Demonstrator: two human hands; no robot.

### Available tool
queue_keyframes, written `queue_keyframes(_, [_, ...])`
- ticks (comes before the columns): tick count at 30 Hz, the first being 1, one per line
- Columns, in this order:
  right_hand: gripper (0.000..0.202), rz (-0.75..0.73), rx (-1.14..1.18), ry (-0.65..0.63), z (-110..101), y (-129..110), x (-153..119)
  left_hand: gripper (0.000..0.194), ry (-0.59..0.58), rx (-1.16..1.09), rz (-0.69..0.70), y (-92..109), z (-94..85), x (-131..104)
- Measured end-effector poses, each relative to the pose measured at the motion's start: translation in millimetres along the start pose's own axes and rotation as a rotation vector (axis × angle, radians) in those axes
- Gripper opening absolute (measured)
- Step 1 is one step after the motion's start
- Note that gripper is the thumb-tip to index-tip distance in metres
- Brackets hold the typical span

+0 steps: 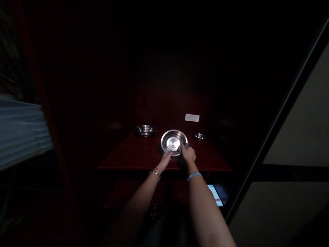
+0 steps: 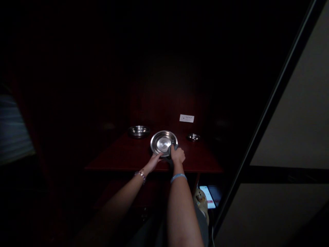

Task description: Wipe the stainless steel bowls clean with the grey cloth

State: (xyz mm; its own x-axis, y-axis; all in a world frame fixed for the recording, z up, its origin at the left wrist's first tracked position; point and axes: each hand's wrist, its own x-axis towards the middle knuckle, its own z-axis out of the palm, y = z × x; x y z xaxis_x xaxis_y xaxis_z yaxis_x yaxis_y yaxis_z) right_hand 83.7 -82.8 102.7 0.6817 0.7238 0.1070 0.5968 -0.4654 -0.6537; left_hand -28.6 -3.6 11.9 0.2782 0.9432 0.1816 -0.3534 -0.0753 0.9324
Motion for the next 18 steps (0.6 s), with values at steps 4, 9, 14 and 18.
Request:
queue_keyframes(4, [0.064, -0.024, -0.027, 0.026, 0, 0, 1, 0.038, 0.008, -0.037, -0.030, -3, -1.4, 3])
queue_keyframes(9, [0.064, -0.051, -0.065, 0.116, -2, 6, 1, 0.038, -0.050, -0.043, -0.056, -7, -3.7, 6])
queue_keyframes(14, [0.063, -0.102, -0.103, 0.200, -2, 11, 0, 0.045, -0.044, -0.020, -0.047, -8, -5.3, 6])
queue_keyframes(18, [0.063, -0.115, -0.079, 0.201, -2, 13, 2, 0.056, -0.036, -0.005, -0.020, -9, -5.7, 6])
